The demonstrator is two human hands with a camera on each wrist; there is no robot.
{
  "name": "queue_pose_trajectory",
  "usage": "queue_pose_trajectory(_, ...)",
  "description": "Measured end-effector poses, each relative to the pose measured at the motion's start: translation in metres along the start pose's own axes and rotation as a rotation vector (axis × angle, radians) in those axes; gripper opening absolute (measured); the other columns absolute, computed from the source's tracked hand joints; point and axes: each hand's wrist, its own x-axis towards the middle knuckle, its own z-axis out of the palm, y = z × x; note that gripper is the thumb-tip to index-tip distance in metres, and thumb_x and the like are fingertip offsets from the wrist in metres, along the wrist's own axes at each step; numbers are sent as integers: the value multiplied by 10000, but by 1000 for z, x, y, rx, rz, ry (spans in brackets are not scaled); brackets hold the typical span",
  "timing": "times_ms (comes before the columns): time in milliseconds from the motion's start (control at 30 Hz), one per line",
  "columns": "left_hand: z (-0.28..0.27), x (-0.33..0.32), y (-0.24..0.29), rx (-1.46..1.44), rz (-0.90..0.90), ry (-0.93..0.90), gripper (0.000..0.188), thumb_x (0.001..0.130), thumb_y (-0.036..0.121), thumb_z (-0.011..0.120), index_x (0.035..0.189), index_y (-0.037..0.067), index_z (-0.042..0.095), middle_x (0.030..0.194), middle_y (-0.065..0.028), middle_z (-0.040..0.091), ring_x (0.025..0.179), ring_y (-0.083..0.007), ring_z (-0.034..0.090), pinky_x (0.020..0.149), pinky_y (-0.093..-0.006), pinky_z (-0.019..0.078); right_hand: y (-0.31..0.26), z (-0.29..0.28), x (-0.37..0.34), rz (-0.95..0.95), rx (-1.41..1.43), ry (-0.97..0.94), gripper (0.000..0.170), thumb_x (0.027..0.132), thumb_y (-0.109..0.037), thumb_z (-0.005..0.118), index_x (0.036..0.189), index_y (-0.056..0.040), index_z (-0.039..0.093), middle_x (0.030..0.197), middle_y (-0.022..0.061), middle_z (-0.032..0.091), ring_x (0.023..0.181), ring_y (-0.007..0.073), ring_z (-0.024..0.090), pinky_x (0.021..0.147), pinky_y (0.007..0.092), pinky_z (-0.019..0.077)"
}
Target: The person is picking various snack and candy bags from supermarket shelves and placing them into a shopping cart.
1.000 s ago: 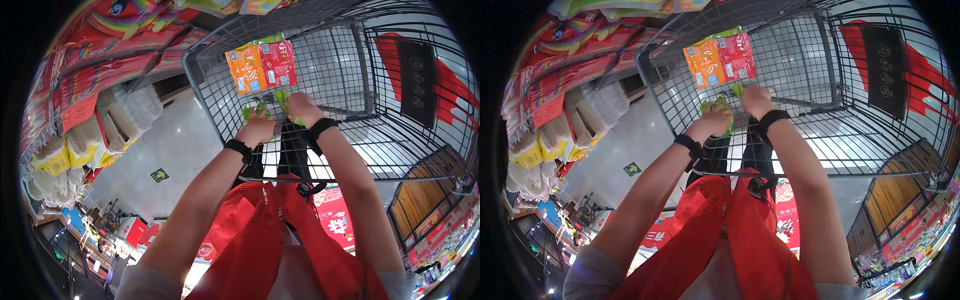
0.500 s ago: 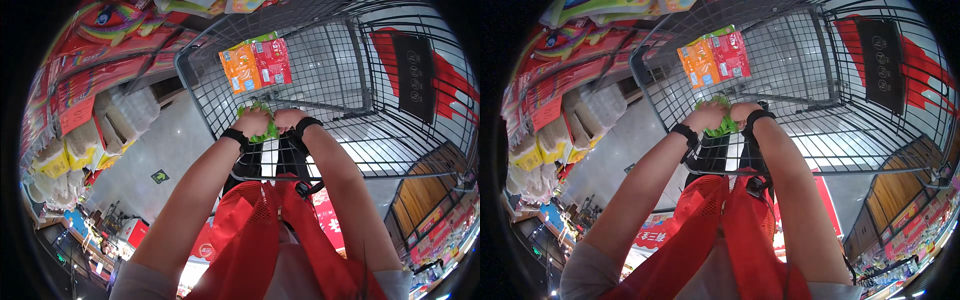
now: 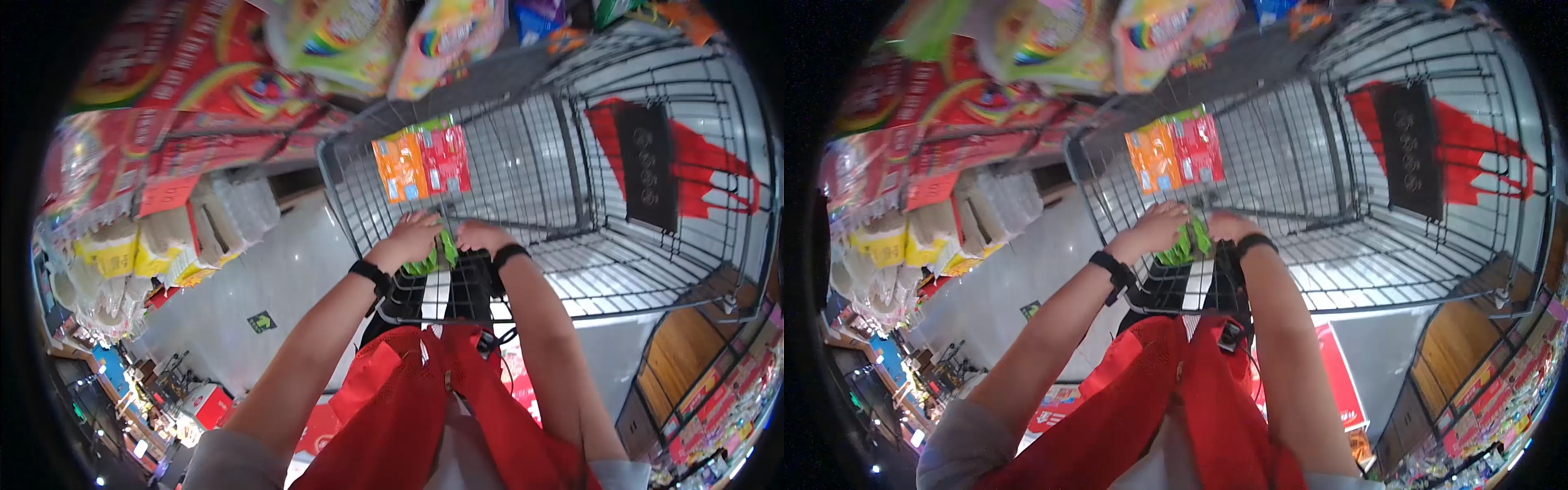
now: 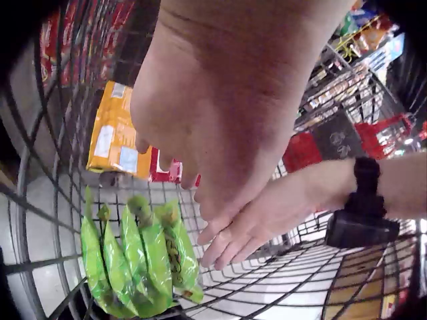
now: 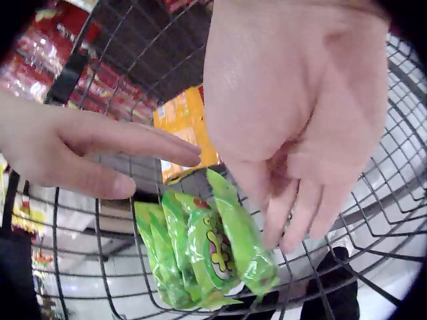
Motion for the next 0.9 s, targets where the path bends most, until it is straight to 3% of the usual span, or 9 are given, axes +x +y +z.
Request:
queue_pose_trajectory(100,-36,-18,8,-107,63,250,398,781,147,479,1176,108,463,1252,-80,416,1176,-270,359,965,-410,298,17,-15,-17,-400,334,453,319,667,-181,610,880,56,586,738,113,599,632,163,572,554,272,440)
queue_pose_trajectory(167,-71,-38,21,-177,96,351,369,784,132,485,1151,95,478,1193,-88,459,1119,-268,412,928,-383,338,-10,-41,-71,-256,519,373,326,815,-112,495,1125,-15,473,926,95,618,790,137,592,621,251,454)
queue_pose_trajectory(233,-103,-62,34,-252,136,444,341,787,116,492,1126,82,493,1135,-96,503,1063,-266,465,892,-357,379,-44,-48,-135,-270,876,482,319,841,-135,491,1132,-9,462,978,110,605,835,154,587,678,259,452)
queue_pose_trajectory(367,-159,-113,66,-464,151,683,261,798,55,484,1057,44,518,1029,-116,551,942,-275,537,810,-334,425,-52,-47,-196,-407,889,622,329,853,-208,513,1121,-22,475,1011,121,590,899,183,574,751,266,446)
queue_pose_trajectory(500,-192,-139,67,-563,205,1229,251,768,-8,519,1018,20,511,968,-120,539,919,-251,542,788,-325,420,-70,-23,-240,-443,991,719,346,840,-188,528,1130,-9,467,995,116,592,898,179,571,765,269,443)
queue_pose_trajectory(567,-213,-149,71,-635,64,1820,267,756,16,560,1015,-9,496,950,-117,515,905,-249,537,788,-318,417,-76,-7,-250,-460,1004,746,355,836,-181,532,1134,-1,462,989,113,593,897,179,571,767,271,443)
queue_pose_trajectory(700,-238,-146,47,-569,-91,1984,306,746,54,606,1017,-27,488,949,-115,491,867,-225,544,753,-300,431,-87,25,-250,-509,1065,701,372,811,-159,553,1130,5,454,995,108,594,906,191,570,783,304,439)
queue_pose_trajectory(767,-241,-134,24,-928,58,1672,325,752,89,625,1021,-31,487,924,-119,513,806,-192,559,705,-270,441,-98,38,-250,-473,1056,704,377,804,-165,563,1125,4,458,992,110,594,899,194,572,779,309,439)
queue_pose_trajectory(900,-255,-155,22,-933,41,1475,178,804,86,568,934,-23,513,796,-99,570,749,-131,564,685,-250,444,-120,47,-255,-486,998,709,351,806,-169,561,1099,4,474,986,109,595,905,196,573,759,300,442)
